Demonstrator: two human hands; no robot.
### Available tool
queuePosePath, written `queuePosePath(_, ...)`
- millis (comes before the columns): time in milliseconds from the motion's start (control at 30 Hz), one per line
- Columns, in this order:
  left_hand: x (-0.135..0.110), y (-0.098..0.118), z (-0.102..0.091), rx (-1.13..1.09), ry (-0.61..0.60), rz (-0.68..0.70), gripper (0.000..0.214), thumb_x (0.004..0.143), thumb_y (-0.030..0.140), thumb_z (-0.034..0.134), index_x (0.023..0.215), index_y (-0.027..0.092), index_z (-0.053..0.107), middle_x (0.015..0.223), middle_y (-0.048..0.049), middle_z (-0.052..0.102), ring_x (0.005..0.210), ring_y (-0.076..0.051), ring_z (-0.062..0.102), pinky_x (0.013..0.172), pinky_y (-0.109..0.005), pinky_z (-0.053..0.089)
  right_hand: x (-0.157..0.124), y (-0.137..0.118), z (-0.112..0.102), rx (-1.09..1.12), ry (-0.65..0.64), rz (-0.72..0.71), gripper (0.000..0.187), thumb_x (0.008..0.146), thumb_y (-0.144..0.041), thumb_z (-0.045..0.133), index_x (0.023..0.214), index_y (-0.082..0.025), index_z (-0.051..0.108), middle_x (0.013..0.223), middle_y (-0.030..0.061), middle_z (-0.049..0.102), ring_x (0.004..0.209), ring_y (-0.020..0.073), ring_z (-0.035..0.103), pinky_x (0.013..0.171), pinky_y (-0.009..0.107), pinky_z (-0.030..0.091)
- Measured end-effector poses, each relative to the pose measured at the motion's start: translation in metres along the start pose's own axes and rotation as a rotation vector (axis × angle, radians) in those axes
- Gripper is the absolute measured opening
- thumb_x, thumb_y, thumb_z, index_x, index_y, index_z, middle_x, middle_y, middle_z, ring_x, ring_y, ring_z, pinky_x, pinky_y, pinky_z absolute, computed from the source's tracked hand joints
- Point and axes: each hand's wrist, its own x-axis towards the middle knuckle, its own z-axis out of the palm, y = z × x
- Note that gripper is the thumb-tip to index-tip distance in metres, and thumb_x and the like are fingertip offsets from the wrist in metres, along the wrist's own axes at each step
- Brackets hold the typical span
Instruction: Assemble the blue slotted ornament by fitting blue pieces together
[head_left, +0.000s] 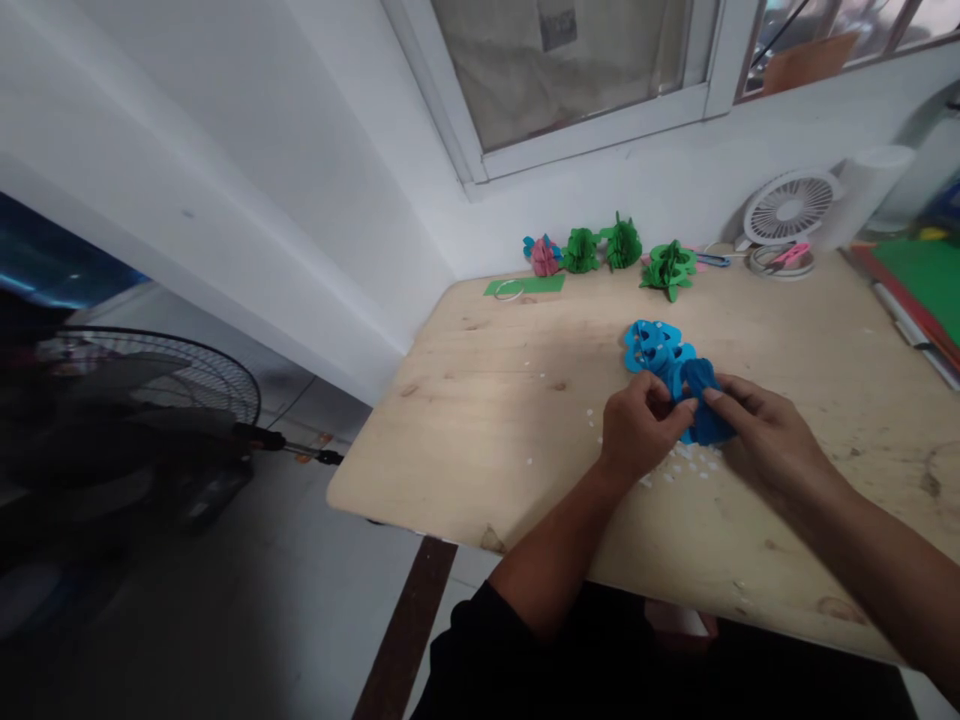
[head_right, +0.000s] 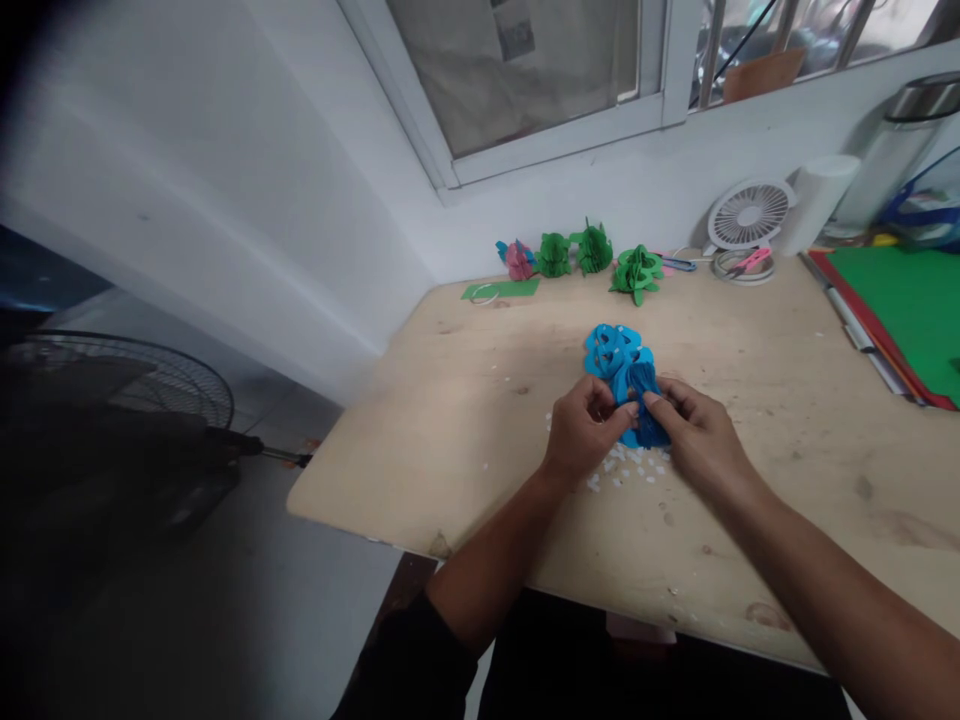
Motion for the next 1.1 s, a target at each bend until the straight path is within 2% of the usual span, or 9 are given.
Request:
queuePosePath(167,0.0012,-0.003,0.0007,-0.016,-0.001,0.002,0.033,0.075,0.034,0.074,0.067,0.02,0.046,0.06,0.0063,0.054,0.057,-0.01,0.053,0.06,-0.022,0.041,0.0018,0.0031,-0.0002,0.01,0.052,-0.01,0.025,0.064,-0.044,0.082,0.08,-0.026,0.077,0.089,0.0008,0.076,0.089,0.0223,0.066,0.084,0.034,0.055)
queuePosePath(433,0.001,-0.0002,-0.0011,-0.035,0.0,0.029,0.029,0.077,0.03,0.07,0.067,0.021,0.045,0.059,0.0065,0.052,0.056,-0.009,0.051,0.058,-0.022,0.04,0.0027,0.0024,0.0002,0.052,0.06,0.018,0.025,0.063,-0.044,0.084,0.078,-0.025,0.076,0.082,0.0006,0.075,0.087,0.0217,0.067,0.079,0.031,0.056)
queuePosePath(633,0.0015,0.0012,-0.0024,-0.003,-0.01,0.014,0.024,0.078,0.026,0.066,0.068,0.021,0.044,0.06,0.0063,0.051,0.058,-0.01,0.051,0.059,-0.022,0.039,0.0039,0.0044,0.0002,0.094,0.011,0.029,0.028,0.063,-0.047,0.085,0.078,-0.024,0.076,0.077,0.0,0.074,0.072,0.0188,0.067,0.073,0.031,0.056)
queuePosePath(867,0.0013,0.0013,-0.0035,0.055,-0.003,0.04,0.017,0.079,0.022,0.063,0.078,0.022,0.046,0.063,0.0065,0.05,0.057,-0.01,0.049,0.059,-0.022,0.04,0.0005,-0.0032,0.0021,0.04,-0.009,0.02,0.031,0.062,-0.051,0.086,0.074,-0.024,0.075,0.071,-0.001,0.072,0.062,0.0161,0.062,0.059,0.027,0.054)
queuePosePath(1100,-0.0005,0.0025,-0.0056,0.27,0.025,0.117,0.018,0.082,0.024,0.06,0.098,0.023,0.053,0.071,0.0029,0.06,0.067,-0.015,0.06,0.067,-0.026,0.046,-0.0002,-0.0025,0.0022,0.036,0.015,0.003,0.029,0.066,-0.048,0.083,0.078,-0.023,0.075,0.076,0.0004,0.074,0.069,0.0186,0.067,0.062,0.028,0.057)
